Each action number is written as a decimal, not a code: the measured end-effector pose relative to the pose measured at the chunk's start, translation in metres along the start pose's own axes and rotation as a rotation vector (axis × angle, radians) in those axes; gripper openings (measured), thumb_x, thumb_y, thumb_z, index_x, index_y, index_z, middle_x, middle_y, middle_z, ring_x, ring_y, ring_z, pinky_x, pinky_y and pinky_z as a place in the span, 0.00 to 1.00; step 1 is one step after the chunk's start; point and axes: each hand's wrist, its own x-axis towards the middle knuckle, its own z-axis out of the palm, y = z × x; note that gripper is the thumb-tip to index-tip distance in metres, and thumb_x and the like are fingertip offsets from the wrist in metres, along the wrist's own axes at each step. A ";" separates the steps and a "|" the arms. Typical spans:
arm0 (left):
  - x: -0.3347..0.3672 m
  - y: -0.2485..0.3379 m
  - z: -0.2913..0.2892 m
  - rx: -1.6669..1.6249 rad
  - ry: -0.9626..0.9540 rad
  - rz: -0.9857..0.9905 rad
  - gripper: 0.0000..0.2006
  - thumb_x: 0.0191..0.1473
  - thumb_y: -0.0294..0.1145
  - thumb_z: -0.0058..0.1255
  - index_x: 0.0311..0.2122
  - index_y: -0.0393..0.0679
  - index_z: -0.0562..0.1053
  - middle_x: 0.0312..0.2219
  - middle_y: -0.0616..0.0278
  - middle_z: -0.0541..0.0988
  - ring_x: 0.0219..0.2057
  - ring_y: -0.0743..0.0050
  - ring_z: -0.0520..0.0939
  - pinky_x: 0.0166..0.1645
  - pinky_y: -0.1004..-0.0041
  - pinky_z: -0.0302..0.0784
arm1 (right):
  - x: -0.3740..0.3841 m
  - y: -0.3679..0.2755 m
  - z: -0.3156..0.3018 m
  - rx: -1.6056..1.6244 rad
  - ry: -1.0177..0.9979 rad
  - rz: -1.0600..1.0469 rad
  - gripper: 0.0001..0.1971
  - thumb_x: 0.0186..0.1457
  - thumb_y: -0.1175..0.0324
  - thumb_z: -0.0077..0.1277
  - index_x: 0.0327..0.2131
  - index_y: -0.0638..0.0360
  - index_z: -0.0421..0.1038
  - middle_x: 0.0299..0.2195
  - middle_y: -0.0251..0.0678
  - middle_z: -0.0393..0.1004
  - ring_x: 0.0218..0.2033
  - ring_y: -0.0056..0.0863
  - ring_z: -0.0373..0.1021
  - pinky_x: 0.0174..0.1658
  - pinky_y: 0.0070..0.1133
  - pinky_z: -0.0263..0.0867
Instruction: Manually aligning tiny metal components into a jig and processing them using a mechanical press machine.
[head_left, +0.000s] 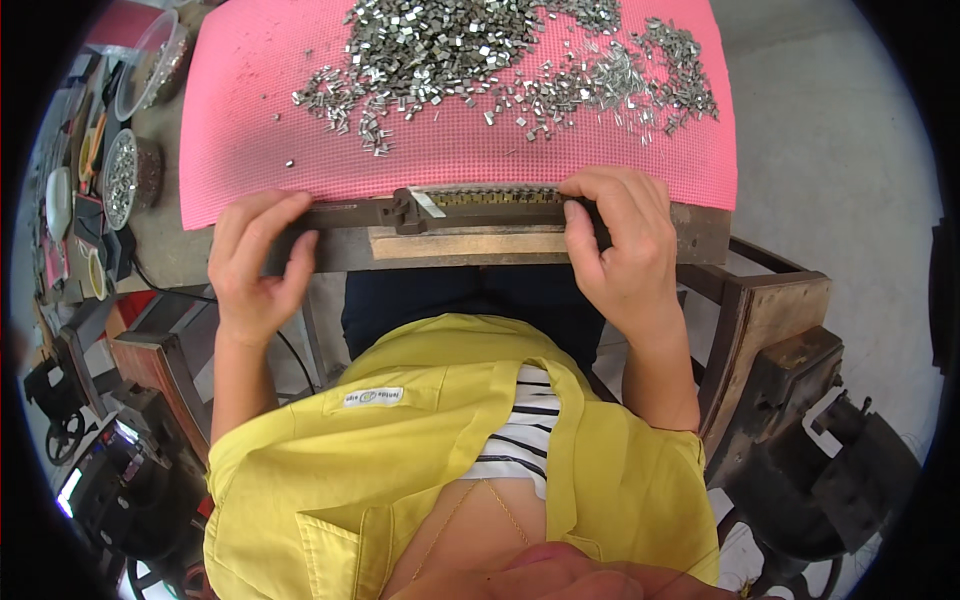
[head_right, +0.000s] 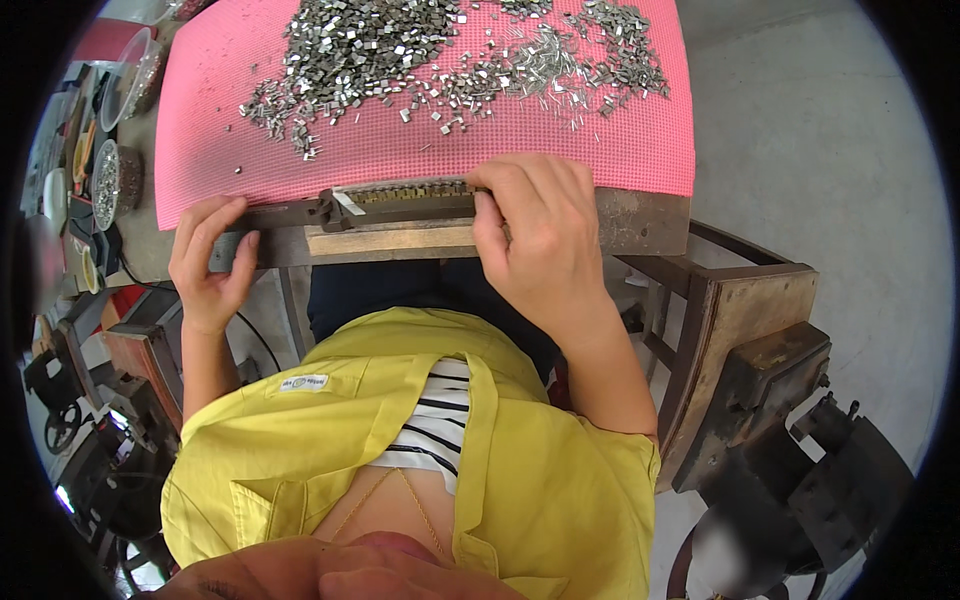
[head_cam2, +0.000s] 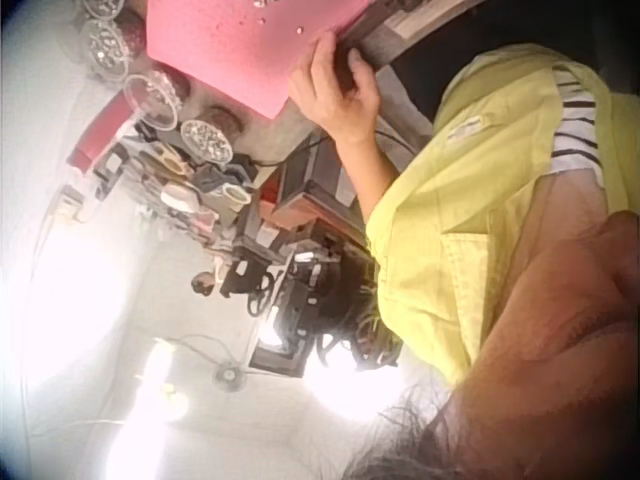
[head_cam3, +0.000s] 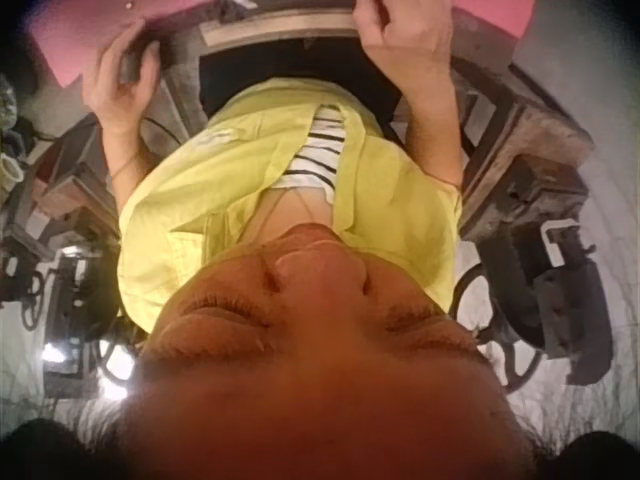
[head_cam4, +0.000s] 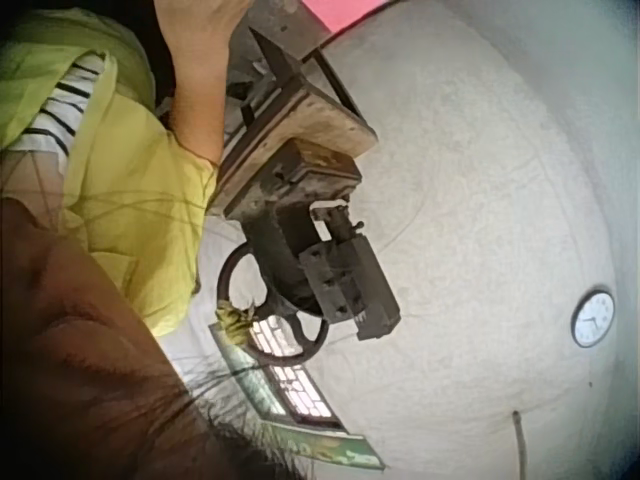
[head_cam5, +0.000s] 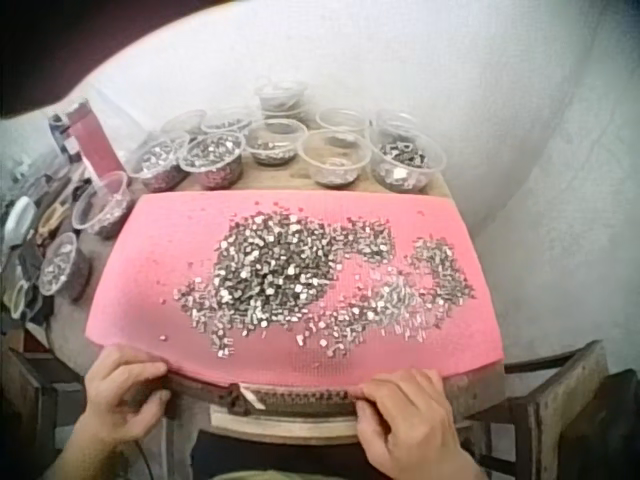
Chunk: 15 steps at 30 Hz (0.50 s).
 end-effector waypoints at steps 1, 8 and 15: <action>-0.007 -0.008 -0.007 0.027 -0.024 -0.058 0.21 0.40 0.16 0.64 0.44 0.38 0.80 0.38 0.55 0.82 0.40 0.58 0.82 0.47 0.66 0.76 | -0.001 0.000 0.000 0.014 -0.012 0.003 0.12 0.47 0.79 0.59 0.37 0.58 0.74 0.35 0.36 0.76 0.38 0.37 0.72 0.45 0.31 0.63; -0.019 -0.044 -0.008 0.065 0.102 0.142 0.26 0.36 0.18 0.69 0.46 0.40 0.79 0.33 0.57 0.84 0.36 0.58 0.82 0.44 0.66 0.74 | -0.014 0.006 -0.002 0.051 -0.001 0.059 0.16 0.46 0.79 0.61 0.41 0.58 0.75 0.40 0.37 0.76 0.43 0.39 0.71 0.49 0.32 0.63; -0.003 -0.003 -0.033 -0.216 0.211 0.427 0.35 0.45 0.27 0.70 0.60 0.50 0.67 0.29 0.60 0.81 0.26 0.62 0.80 0.35 0.63 0.71 | -0.019 0.011 0.003 0.139 0.072 0.082 0.19 0.46 0.76 0.64 0.44 0.58 0.75 0.41 0.38 0.76 0.44 0.40 0.71 0.50 0.32 0.65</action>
